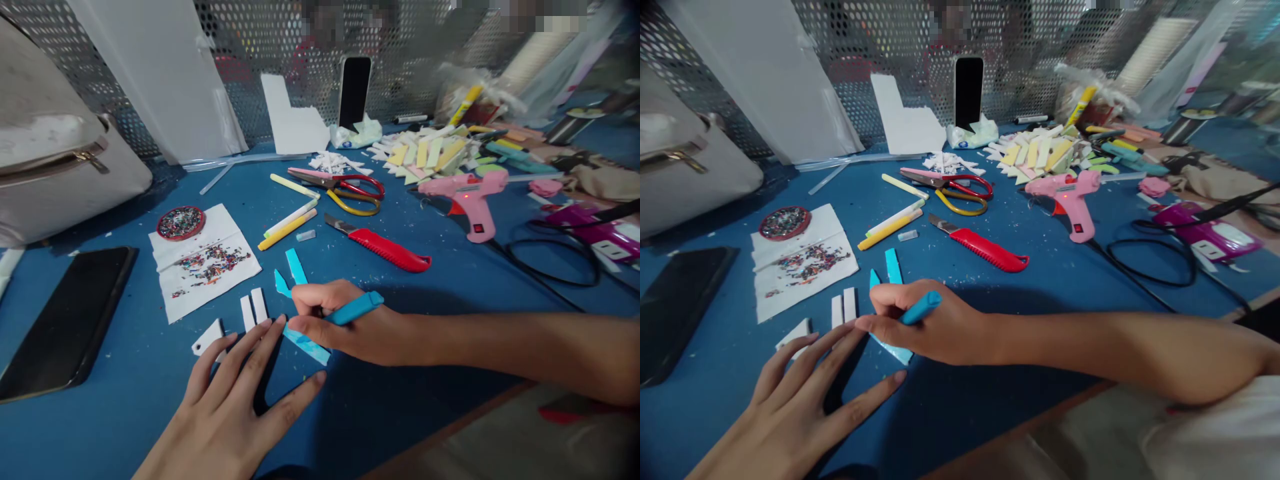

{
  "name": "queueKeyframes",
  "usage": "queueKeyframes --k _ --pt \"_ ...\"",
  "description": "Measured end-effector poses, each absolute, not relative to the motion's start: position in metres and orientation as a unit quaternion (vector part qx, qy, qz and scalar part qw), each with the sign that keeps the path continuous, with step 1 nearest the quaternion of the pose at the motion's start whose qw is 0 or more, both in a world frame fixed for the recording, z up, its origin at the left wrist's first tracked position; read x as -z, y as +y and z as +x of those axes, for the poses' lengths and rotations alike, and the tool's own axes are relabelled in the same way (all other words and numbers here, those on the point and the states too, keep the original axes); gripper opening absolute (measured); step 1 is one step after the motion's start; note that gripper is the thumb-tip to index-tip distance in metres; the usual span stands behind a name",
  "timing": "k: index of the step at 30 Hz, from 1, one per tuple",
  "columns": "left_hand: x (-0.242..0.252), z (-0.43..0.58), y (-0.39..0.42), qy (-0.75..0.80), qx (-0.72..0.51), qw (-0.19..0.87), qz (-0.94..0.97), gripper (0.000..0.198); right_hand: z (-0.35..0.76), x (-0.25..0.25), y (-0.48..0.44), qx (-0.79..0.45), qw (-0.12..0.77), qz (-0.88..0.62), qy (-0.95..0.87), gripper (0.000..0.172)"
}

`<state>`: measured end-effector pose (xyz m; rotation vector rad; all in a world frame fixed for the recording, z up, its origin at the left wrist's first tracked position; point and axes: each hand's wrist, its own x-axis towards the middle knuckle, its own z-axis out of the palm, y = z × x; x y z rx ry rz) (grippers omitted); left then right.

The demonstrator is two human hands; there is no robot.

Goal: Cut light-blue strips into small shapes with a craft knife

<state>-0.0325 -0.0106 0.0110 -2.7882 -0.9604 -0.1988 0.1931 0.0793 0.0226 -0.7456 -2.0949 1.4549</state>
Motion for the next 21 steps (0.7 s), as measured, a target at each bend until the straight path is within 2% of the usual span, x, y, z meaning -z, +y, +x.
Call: queueKeyframes --k 4,10,17,21 --pt "-0.016 -0.031 -0.005 -0.298 0.069 0.126 -0.944 0.079 0.194 -0.022 0.079 -0.51 0.236 -0.274 -0.781 0.033" --pt "-0.027 -0.022 -0.005 -0.301 0.043 0.164 -0.938 0.089 0.194 -0.02 0.079 -0.523 0.242 -0.269 -0.772 0.03" --pt "-0.029 -0.016 -0.01 -0.32 0.022 0.156 -0.934 0.092 0.192 -0.02 0.077 -0.513 0.252 -0.27 -0.775 0.029" --pt "-0.032 -0.014 -0.011 -0.316 0.006 0.15 -0.937 0.092 0.193 -0.021 0.076 -0.497 0.256 -0.28 -0.78 0.033"
